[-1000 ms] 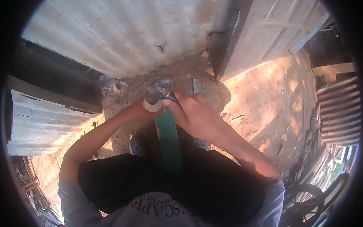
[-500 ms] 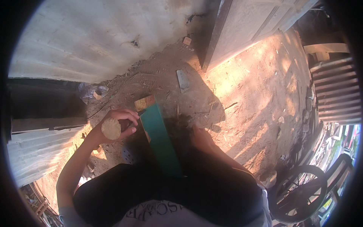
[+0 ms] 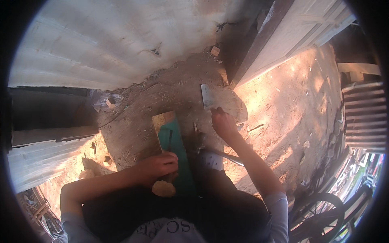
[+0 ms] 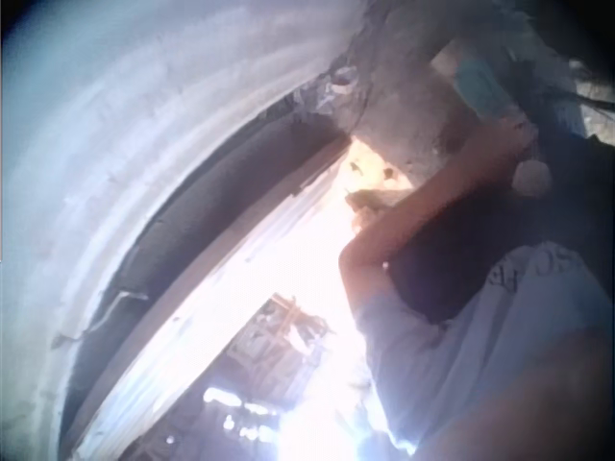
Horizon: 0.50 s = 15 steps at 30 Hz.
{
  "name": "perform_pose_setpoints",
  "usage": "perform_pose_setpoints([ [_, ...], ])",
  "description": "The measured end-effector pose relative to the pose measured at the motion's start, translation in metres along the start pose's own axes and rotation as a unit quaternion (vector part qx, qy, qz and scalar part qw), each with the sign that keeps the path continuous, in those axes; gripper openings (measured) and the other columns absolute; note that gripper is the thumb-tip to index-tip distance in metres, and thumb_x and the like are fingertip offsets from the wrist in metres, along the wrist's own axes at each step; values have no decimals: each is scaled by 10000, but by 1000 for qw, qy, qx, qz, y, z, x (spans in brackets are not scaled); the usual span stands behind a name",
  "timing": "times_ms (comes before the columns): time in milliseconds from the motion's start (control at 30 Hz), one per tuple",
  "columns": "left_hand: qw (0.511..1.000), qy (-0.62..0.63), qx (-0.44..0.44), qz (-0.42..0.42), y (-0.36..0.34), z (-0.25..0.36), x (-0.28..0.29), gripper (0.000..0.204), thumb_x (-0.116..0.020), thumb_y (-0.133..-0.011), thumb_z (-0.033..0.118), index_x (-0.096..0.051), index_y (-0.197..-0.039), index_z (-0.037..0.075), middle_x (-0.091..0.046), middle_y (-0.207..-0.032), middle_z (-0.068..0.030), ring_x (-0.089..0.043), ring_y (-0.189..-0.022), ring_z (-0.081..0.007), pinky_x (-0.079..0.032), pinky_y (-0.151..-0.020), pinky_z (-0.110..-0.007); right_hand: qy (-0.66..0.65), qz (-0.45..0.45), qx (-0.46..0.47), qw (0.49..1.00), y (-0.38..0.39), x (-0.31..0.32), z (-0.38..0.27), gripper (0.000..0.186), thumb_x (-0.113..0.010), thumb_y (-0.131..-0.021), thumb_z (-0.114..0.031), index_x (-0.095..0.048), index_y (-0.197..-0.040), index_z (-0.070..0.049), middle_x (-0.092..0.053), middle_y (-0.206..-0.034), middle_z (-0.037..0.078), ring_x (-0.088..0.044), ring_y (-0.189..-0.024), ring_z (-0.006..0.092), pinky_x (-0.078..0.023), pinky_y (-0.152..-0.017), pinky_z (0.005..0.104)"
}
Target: The person sits on the ground and uses a chisel and hammer to carve a small round wooden object placed on a green board. They repeatedly strike the chisel to shape the wood, occasionally pausing to adjust the object or clear debris.
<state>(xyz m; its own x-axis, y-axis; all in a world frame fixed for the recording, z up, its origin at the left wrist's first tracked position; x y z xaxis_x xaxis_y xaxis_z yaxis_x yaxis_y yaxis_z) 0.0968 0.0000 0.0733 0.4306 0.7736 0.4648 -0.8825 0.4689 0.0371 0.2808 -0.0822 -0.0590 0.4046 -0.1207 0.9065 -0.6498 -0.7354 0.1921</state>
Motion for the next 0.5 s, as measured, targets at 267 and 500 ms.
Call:
perform_pose_setpoints([
  [267,995,52,-15,-89,6,7,-26,256,-625,-802,114,-529,-1020,23,-497,-1036,-141,-540,-1017,-308,-508,-743,-395,84,42,152,984,-28,-29,4,249,-579,-794,-61,-592,-1042,-81,-547,-903,102,-594,-903,286,-549,-631,371],
  [500,992,56,26,-109,-4,2,-16,190,-608,-836,180,-519,-939,47,-503,-946,-110,-549,-931,-288,-491,-685,-394,72,76,177,979,-33,-15,-7,65,-560,-797,-31,-525,-851,-40,-546,-863,128,-586,-835,306,-531,-626,385],
])
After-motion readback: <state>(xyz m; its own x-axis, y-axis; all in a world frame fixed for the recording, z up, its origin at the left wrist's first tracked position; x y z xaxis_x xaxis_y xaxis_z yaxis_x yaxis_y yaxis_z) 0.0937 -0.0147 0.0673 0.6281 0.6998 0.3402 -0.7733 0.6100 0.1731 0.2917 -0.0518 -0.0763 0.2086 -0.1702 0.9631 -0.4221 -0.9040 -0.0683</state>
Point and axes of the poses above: each hand's wrist, its own y-axis away from the middle knuckle, its own x-axis out of the back of the hand, z = x × y, the point moved 10 cm from there along -y, towards the middle knuckle
